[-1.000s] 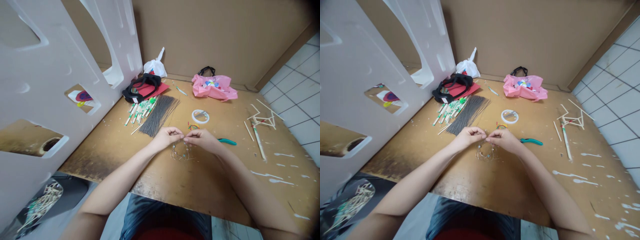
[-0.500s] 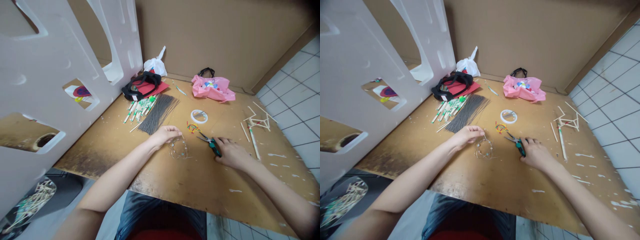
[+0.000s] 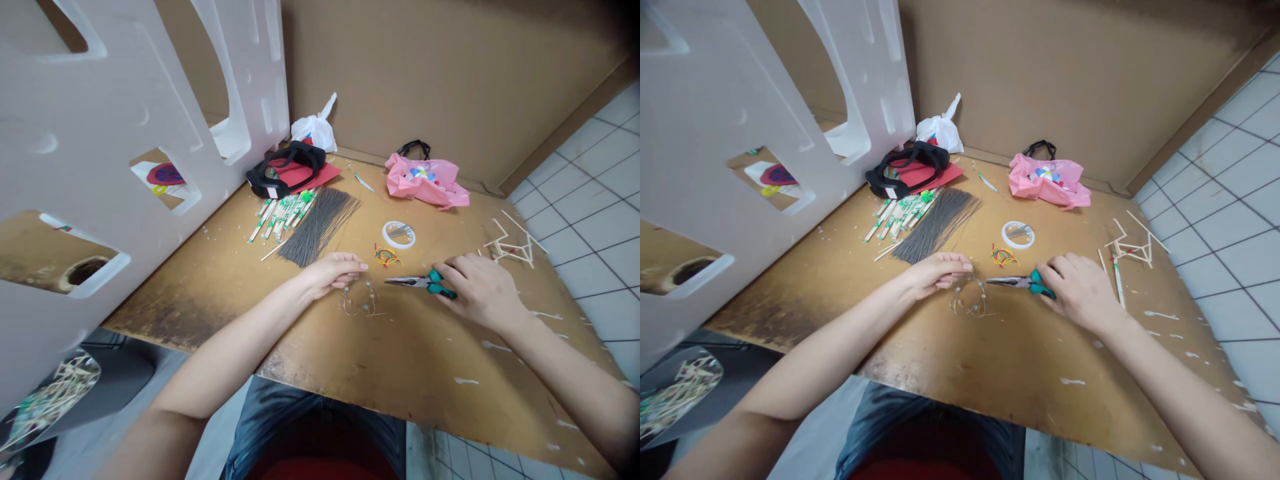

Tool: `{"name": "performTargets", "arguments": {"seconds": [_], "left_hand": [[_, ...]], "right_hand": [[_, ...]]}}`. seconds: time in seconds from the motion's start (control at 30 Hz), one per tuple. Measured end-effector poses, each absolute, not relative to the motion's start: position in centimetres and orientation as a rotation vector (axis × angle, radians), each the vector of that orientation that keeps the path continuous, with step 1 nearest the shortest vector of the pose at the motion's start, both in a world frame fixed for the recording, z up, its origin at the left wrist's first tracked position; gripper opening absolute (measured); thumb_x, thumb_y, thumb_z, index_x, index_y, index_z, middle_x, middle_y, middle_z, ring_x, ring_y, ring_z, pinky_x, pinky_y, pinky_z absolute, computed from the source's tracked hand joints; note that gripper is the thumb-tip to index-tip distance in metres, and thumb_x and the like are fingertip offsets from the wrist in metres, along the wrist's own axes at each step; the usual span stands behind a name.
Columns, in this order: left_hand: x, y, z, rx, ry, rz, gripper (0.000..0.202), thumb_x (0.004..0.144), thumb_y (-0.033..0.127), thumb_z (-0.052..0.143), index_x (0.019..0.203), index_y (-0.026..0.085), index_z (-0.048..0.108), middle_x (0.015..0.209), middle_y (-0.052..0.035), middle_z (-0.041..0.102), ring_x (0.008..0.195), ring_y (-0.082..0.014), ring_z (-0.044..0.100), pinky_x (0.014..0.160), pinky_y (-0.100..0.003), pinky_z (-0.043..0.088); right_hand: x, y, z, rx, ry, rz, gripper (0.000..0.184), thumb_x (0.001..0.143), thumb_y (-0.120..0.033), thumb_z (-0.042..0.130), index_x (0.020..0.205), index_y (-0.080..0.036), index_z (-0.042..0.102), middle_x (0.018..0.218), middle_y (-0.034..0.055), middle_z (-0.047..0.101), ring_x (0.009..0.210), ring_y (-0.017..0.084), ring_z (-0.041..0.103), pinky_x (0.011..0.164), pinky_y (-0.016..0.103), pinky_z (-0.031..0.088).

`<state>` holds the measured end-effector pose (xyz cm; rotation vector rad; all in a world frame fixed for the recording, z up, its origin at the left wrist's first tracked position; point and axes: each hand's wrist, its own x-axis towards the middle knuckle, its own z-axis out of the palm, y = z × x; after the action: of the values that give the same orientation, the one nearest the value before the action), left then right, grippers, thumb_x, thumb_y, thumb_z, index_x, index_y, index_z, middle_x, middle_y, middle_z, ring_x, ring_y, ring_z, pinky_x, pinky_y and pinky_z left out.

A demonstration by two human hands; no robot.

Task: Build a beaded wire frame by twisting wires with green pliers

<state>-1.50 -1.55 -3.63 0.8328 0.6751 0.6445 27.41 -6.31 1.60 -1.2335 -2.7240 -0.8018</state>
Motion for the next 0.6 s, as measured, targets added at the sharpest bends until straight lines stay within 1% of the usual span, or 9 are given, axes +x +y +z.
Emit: {"name": "performTargets", "arguments": {"seconds": [0.2, 0.33, 0.6], "left_hand": [[-1.5, -1.7, -3.6, 0.824, 0.621, 0.625, 0.024, 0.068, 0.024, 0.075, 0.068, 0.010, 0.055, 0.046, 0.0101, 0.032, 0.036, 0.0018, 0.020, 0.036, -0.016, 0.005], [-1.6, -1.7, -3.6, 0.803, 0.624, 0.620, 0.023, 0.068, 0.023, 0.074, 0.068, 0.010, 0.055, 0.047, 0.0099, 0.032, 0.036, 0.0018, 0.021, 0.036, -0.015, 0.005], [-1.6, -1.6, -3.6, 0.790, 0.606, 0.612, 0.023, 0.068, 0.022, 0.074, 0.066, 0.010, 0.054, 0.047, 0.0095, 0.033, 0.036, 0.0020, 0.021, 0.036, -0.015, 0.005]], "right_hand": [[25.7, -5.4, 2.6, -1.120, -2.754, -0.912, 0.026, 0.088, -0.035, 0.048, 0.100, -0.019, 0.063, 0.080, 0.0089, 0.061, 0.072, 0.020, 0.051, 0.063, 0.033, 0.032], [25.5, -5.3, 2.7, -1.126, -2.760, -0.904, 0.026, 0.088, -0.035, 0.047, 0.100, -0.019, 0.064, 0.080, 0.0086, 0.061, 0.072, 0.020, 0.050, 0.063, 0.033, 0.032], [25.3, -5.3, 2.7, -1.063, -2.747, -1.023, 0.027, 0.089, -0.036, 0.046, 0.100, -0.018, 0.064, 0.079, 0.0086, 0.061, 0.072, 0.020, 0.050, 0.064, 0.033, 0.032]]}}
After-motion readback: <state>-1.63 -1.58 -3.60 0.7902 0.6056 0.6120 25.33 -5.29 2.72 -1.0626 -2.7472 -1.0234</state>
